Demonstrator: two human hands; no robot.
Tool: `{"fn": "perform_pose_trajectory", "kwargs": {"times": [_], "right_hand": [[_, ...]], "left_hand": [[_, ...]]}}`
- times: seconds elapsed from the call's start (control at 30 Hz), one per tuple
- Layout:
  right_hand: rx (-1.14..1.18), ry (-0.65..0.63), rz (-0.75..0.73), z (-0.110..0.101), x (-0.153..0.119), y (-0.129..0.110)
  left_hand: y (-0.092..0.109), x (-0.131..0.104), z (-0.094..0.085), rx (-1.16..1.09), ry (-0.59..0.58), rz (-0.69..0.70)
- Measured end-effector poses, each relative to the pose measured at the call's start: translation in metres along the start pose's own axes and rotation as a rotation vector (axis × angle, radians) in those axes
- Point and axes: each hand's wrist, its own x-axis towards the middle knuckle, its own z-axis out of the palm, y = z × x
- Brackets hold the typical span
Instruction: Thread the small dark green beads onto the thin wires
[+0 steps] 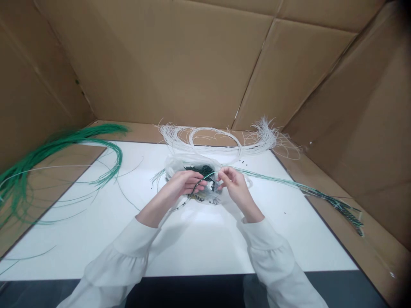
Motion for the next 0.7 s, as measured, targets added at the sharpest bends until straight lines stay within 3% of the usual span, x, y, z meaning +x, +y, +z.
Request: {"fn": "perform_pose_trajectory", "kwargs": {"times": [0.3, 0.7], "right_hand": [[0.014, 0.132, 0.009, -0.0054, 0.0045, 0.0075], [-0.031, 0.148, 0.006, -0.0058, 0.0052, 0.009]], "left_hand": [[0.0019, -0.0036, 0.0009, -0.042, -0.025, 0.001], [0.0067, -0.0068, 0.0052, -0.06, -0.01, -0.024]]}}
